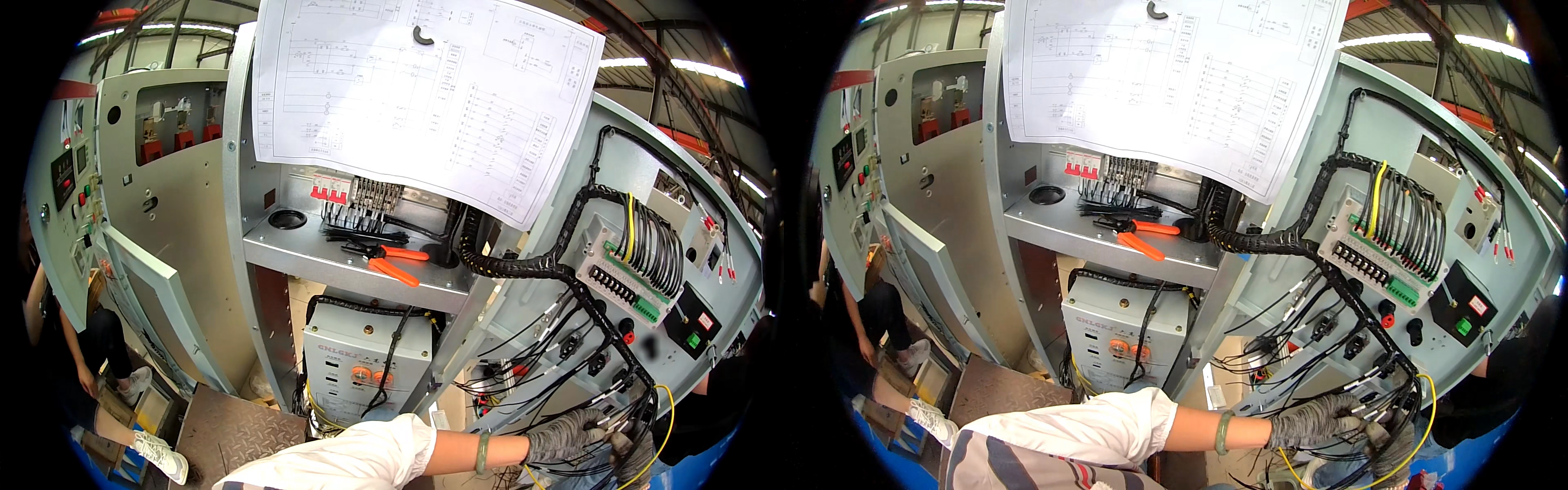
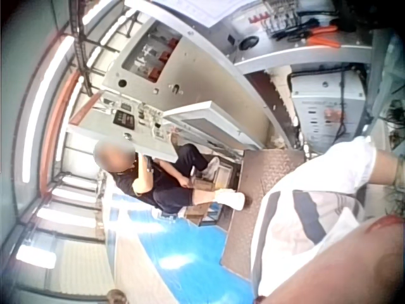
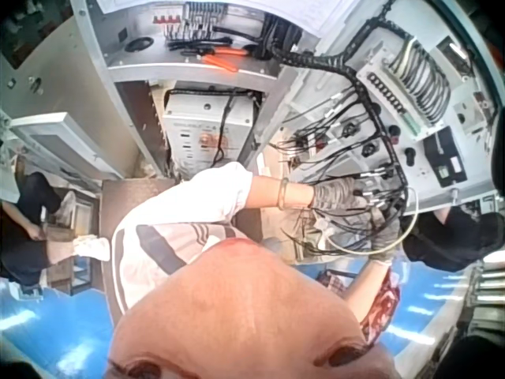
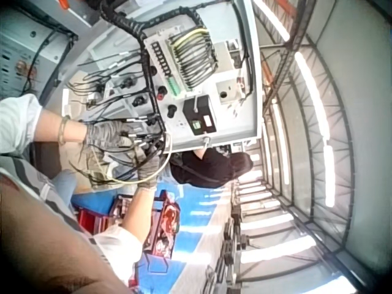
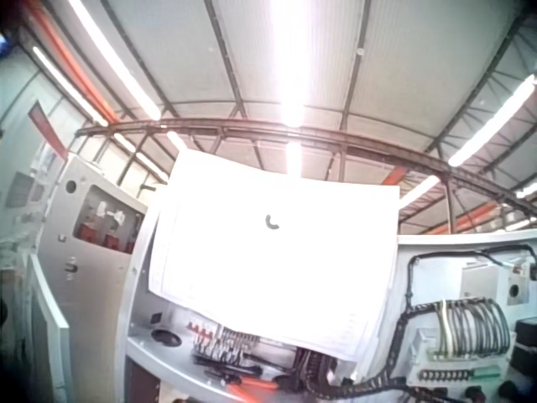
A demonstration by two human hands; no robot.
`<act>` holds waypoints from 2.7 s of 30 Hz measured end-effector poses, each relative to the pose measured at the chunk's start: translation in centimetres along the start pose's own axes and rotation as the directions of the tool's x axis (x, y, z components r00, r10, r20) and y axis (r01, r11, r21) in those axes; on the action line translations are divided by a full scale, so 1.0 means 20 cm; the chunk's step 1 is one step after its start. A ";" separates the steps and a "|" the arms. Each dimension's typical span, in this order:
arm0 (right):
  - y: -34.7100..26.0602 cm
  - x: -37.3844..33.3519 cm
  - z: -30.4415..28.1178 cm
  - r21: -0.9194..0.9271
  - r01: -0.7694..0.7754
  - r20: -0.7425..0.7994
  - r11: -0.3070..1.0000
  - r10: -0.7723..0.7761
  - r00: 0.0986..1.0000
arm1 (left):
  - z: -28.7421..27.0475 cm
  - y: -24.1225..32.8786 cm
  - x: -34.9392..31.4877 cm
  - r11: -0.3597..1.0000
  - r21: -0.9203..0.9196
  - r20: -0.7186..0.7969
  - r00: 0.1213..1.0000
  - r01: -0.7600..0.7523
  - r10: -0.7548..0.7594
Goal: The person organizes a bundle of black and yellow wires inside an open electrical cabinet. They repeatedly gather, separate, and align the wires with gloved hands, occasionally glancing at a schematic attached to the cabinet door.
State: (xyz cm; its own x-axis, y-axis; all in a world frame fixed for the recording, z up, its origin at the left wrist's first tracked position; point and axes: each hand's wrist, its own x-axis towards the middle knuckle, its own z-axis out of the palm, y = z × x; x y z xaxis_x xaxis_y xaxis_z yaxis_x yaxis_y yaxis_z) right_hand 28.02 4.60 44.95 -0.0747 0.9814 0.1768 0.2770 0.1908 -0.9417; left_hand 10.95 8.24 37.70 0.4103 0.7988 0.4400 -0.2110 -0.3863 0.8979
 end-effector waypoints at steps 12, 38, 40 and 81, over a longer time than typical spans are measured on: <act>-0.03 -0.01 0.00 -0.084 0.070 0.016 0.994 -0.069 0.997 | 0.00 0.10 -0.04 0.978 0.124 -0.044 0.984 -0.168 0.175; -0.07 0.08 -0.03 -0.217 0.030 0.142 0.976 0.002 0.990 | -0.02 0.12 0.01 0.984 -0.122 -0.118 0.983 0.128 -0.143; -0.07 0.08 -0.02 -0.183 0.018 0.142 0.983 0.008 0.990 | -0.02 0.18 0.00 0.972 -0.116 -0.110 0.970 0.203 -0.216; 0.00 0.13 0.01 -0.173 0.111 0.099 0.979 -0.095 0.991 | -0.14 0.24 0.01 0.960 -0.047 0.052 0.960 0.277 -0.275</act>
State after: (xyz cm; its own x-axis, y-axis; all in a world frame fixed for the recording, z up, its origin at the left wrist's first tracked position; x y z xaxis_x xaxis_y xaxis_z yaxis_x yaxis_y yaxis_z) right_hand 27.69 7.18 45.29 -0.1953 0.9519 0.2362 0.4288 0.2995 -0.8523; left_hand 7.44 7.80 42.03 0.4983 0.8489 0.1763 -0.1306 -0.1275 0.9832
